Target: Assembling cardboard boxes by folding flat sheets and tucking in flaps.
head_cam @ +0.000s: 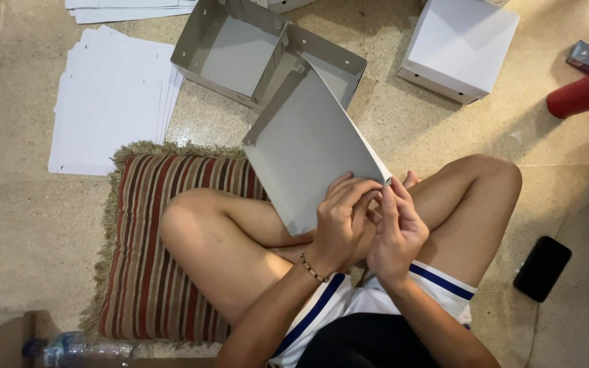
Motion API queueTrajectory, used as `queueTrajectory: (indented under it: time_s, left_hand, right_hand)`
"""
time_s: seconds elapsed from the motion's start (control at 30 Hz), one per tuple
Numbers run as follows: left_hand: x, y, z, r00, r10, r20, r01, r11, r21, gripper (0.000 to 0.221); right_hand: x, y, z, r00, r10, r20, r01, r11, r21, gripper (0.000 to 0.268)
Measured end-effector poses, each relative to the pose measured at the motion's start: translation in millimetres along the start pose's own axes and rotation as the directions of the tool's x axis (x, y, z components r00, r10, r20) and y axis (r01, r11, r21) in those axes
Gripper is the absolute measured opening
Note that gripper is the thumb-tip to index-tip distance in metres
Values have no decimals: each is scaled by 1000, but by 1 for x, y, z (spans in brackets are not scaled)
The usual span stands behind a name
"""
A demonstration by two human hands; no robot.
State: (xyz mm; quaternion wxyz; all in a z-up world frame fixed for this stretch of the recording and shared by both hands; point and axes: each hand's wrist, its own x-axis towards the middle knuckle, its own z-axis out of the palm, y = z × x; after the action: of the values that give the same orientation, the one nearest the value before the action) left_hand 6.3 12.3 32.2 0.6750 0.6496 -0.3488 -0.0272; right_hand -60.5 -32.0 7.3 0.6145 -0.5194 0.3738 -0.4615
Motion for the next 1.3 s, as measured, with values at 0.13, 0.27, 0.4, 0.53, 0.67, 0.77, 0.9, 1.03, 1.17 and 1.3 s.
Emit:
queueTrajectory:
  time_s: [0.13,0.27,0.4,0.53,0.67,0.77,0.9,1.03,1.17,1.3]
  left_hand:
    - [-6,-2,7,998,20,-54,-20,1000,-9,11]
    - [-10,-11,13,990,102,-101,-95,992,79,12]
    - [-4,-2,12,949,284,-136,-251,943,221,14]
    - [-2,1,13,938,318,-141,-277,928,250,15]
    - [1,5,11,947,287,-141,-254,943,215,14]
    - [6,10,5,953,281,-116,-259,950,175,13]
    - [7,11,-5,963,269,-11,-267,960,79,13]
    - [-16,-27,25,854,521,15,-489,791,367,10]
    - [-26,-36,38,752,650,115,-639,673,374,30]
    - [-42,-37,46,664,702,259,-747,602,282,30]
  right_hand:
    - [-3,-1,3,999,-27,25,27,1000,-5,25]
    - [-3,0,2,996,-74,44,76,996,-35,26]
    - [-5,1,0,994,-102,40,104,994,-45,24]
    - [-7,-6,5,993,-108,42,110,993,-52,24]
    - [-6,-7,5,992,-116,41,119,990,-72,24]
    - [-6,-2,-2,994,-99,54,101,994,-39,25]
    - [1,14,-25,996,-20,83,14,997,72,28]
    - [28,24,-59,991,14,131,-29,993,111,30]
    - [48,15,-74,964,52,262,-40,998,-51,33]
    - [74,-12,-74,822,142,552,22,960,-280,34]
